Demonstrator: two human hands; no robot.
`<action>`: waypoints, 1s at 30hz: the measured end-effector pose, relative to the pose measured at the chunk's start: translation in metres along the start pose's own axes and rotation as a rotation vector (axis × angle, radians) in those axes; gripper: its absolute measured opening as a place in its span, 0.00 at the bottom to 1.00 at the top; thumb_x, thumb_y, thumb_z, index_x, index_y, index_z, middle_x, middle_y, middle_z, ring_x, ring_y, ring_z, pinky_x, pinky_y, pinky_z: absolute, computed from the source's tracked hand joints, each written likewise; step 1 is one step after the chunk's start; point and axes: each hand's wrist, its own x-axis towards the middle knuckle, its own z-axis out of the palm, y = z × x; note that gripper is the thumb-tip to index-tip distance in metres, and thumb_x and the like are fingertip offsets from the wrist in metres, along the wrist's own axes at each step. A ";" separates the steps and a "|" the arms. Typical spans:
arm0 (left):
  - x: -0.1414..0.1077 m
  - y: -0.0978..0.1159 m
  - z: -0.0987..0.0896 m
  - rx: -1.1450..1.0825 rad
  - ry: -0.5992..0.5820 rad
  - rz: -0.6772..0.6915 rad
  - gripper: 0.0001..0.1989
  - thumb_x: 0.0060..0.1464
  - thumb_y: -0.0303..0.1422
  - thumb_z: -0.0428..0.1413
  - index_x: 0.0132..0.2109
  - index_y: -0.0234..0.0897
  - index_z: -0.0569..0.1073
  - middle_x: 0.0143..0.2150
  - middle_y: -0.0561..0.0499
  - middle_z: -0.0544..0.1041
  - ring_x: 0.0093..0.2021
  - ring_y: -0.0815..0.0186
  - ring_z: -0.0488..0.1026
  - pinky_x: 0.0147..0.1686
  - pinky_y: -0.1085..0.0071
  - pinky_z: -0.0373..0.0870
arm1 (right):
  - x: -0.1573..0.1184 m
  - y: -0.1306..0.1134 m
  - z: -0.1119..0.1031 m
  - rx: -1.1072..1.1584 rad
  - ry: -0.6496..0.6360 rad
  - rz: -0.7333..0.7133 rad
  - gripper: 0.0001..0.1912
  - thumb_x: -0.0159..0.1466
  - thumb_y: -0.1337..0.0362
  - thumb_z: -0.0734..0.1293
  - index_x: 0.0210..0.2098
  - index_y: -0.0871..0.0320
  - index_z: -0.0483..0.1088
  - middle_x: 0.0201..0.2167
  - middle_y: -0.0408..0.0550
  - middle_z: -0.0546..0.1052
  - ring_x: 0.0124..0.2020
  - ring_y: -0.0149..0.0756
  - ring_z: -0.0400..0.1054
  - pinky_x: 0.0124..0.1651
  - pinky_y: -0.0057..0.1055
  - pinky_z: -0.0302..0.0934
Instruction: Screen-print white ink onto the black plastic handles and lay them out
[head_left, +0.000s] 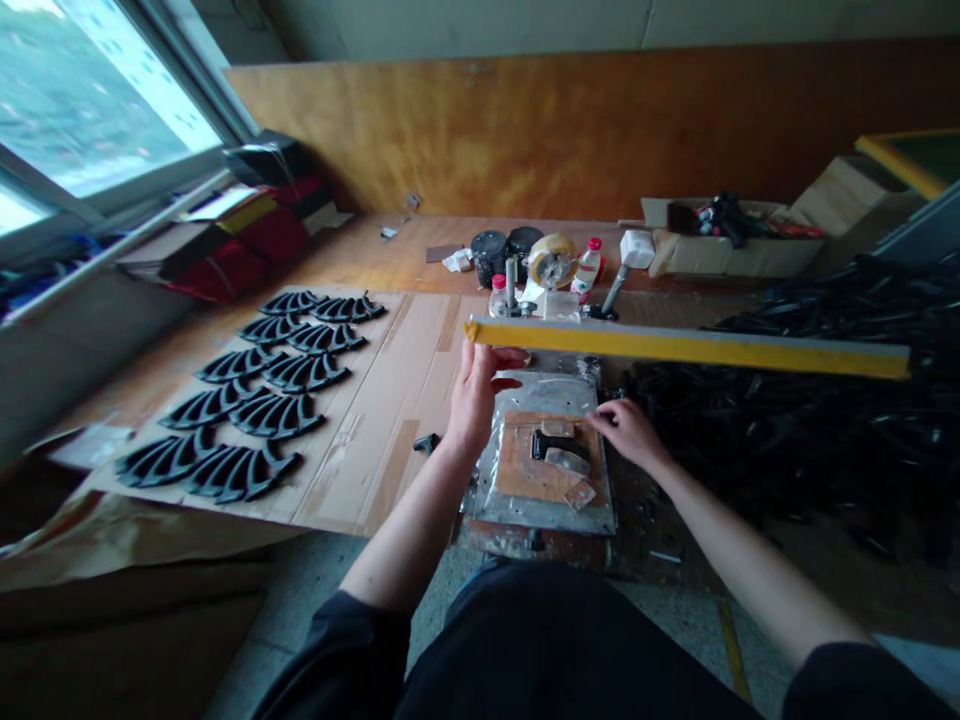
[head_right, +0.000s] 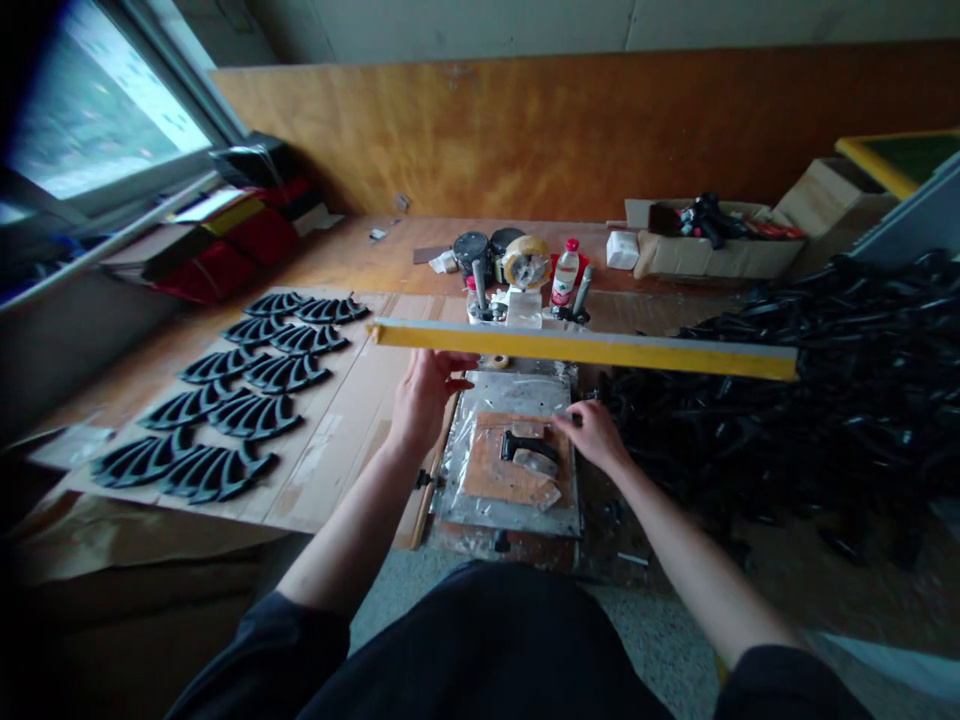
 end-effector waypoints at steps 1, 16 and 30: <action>-0.006 -0.008 0.002 -0.018 0.035 -0.041 0.23 0.59 0.53 0.46 0.49 0.40 0.67 0.39 0.47 0.77 0.36 0.67 0.75 0.29 0.75 0.69 | -0.011 -0.011 0.017 -0.103 -0.058 -0.074 0.14 0.59 0.53 0.68 0.32 0.58 0.71 0.38 0.53 0.75 0.41 0.41 0.68 0.44 0.35 0.62; -0.073 -0.117 -0.143 0.542 0.182 -0.601 0.27 0.55 0.55 0.43 0.39 0.34 0.70 0.23 0.51 0.73 0.19 0.67 0.67 0.19 0.73 0.62 | -0.024 -0.003 -0.027 -0.486 -0.148 -0.232 0.18 0.65 0.75 0.56 0.45 0.55 0.74 0.45 0.52 0.74 0.48 0.41 0.63 0.48 0.34 0.57; -0.034 -0.115 -0.220 1.619 -0.017 -0.602 0.33 0.58 0.55 0.36 0.41 0.34 0.76 0.41 0.32 0.78 0.45 0.44 0.75 0.43 0.50 0.68 | 0.002 0.024 -0.035 -0.535 0.001 0.456 0.18 0.64 0.62 0.60 0.53 0.55 0.69 0.43 0.55 0.76 0.39 0.43 0.72 0.38 0.33 0.62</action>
